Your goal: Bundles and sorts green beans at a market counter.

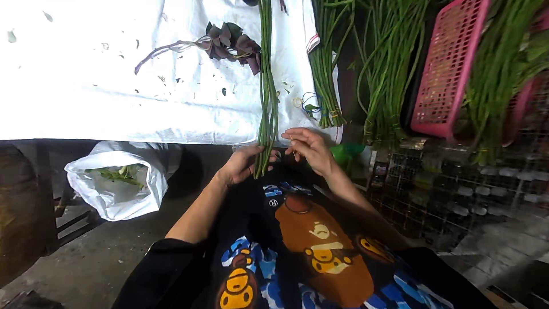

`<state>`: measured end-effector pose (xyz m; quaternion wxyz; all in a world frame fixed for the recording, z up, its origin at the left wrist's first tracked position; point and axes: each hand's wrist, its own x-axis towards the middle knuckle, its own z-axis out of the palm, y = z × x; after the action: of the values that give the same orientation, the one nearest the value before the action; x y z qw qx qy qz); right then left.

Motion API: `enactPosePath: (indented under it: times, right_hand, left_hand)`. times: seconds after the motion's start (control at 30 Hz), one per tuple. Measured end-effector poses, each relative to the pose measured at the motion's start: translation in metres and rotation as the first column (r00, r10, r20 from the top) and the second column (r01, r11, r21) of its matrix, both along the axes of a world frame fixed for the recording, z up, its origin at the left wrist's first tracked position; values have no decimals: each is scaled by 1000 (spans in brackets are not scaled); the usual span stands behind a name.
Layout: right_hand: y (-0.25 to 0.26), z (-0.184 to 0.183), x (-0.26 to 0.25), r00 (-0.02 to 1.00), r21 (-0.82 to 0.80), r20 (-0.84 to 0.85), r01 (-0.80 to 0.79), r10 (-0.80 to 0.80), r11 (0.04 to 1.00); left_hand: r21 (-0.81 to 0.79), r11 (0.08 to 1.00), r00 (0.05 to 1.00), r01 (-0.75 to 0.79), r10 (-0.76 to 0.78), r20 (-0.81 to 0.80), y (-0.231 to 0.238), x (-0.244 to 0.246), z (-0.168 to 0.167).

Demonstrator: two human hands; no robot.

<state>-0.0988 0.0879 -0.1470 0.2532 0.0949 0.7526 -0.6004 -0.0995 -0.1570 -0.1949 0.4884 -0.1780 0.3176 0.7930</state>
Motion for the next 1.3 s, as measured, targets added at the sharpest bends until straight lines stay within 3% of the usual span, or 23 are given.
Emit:
enactPosePath:
  times: [0.17, 0.37, 0.5, 0.63, 0.8, 0.9, 0.93, 1.0, 1.07, 1.1, 1.17, 1.23, 1.3]
  right_hand:
    - [-10, 8, 26, 978, -73, 208, 49, -33, 996]
    - [-23, 10, 33, 950, 64, 270, -180, 157, 982]
    - [-28, 20, 29, 916, 103, 326, -282, 236, 954]
    - [-29, 24, 29, 908, 77, 334, -296, 255, 952]
    - [-27, 22, 36, 923, -31, 310, -229, 227, 973]
    - [-12, 23, 41, 922, -68, 311, -222, 232, 973]
    - [-5, 23, 42, 917, -57, 325, -224, 230, 973]
    - [11, 23, 44, 917, -18, 345, -208, 202, 978]
    - [28, 28, 43, 919, 21, 356, -191, 171, 981]
    - [37, 31, 44, 920, 36, 354, -193, 168, 981]
    - [52, 36, 42, 922, 46, 344, -203, 175, 978]
    - [64, 44, 39, 918, 60, 340, -235, 201, 970]
    - [74, 49, 38, 917, 58, 332, -256, 223, 965]
  left_hand:
    - [-138, 990, 1000, -1, 4, 22, 9, -3, 0]
    - [-81, 996, 1000, -23, 23, -1, 21, -3, 3]
    - [-138, 990, 989, -16, -4, -146, 29, -2, 17]
    - [-226, 974, 966, 13, -71, -249, 41, 0, 20]
    - [-170, 981, 940, 91, -141, -309, 53, 2, 19]
    - [-285, 937, 875, 200, -302, -378, 53, -6, 22]
    - [-432, 868, 808, 245, -429, -403, 51, -10, 28]
    - [-787, 579, 583, 212, -721, -374, 47, -15, 48]
    - [-940, 339, 407, -32, -855, -322, 53, -14, 71]
    - [-933, 318, 328, -170, -874, -358, 59, -12, 81]
    - [-825, 429, 76, -368, -871, -486, 79, -13, 89]
    - [-738, 550, -215, -391, -834, -508, 106, -18, 77]
    - [-739, 575, -361, -349, -811, -460, 131, -21, 57]
